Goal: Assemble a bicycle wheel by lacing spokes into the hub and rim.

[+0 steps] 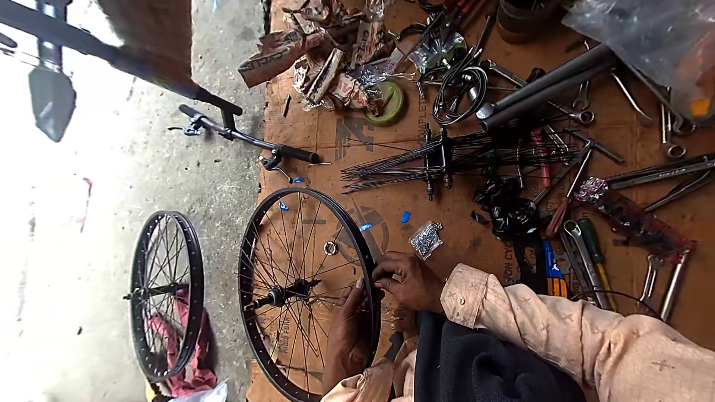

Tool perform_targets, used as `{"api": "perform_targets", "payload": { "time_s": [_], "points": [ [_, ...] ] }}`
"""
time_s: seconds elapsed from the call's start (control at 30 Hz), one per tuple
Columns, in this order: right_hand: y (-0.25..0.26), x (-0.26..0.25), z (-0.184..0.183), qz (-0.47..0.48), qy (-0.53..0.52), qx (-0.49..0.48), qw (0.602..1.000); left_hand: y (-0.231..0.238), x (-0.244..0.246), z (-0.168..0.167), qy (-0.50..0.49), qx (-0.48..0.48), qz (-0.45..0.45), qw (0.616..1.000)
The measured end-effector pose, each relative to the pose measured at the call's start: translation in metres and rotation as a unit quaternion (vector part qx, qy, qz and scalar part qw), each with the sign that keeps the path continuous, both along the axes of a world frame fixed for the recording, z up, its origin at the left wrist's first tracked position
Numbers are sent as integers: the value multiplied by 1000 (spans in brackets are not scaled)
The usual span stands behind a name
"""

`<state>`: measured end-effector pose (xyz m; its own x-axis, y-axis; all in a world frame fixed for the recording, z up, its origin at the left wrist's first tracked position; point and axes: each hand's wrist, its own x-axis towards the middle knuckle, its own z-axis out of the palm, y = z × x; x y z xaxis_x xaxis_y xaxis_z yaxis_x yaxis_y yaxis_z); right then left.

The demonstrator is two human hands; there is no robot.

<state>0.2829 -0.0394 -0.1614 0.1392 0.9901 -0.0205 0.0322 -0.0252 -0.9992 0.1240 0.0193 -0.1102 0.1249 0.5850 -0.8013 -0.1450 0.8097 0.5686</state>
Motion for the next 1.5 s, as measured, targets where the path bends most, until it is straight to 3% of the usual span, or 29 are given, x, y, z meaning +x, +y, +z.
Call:
{"api": "perform_targets", "payload": {
  "time_s": [0.33,0.8,1.5],
  "points": [
    [-1,-5,0,-14,13,-9,1000,-2,-3,-1,-17,23,-7,1000],
    [-2,-5,-11,-32,-55,-15,998,-2,6,-10,20,12,-12,1000],
    [-3,18,-33,-34,-43,-38,998,-13,28,-47,-5,41,-51,998]
  ]
}}
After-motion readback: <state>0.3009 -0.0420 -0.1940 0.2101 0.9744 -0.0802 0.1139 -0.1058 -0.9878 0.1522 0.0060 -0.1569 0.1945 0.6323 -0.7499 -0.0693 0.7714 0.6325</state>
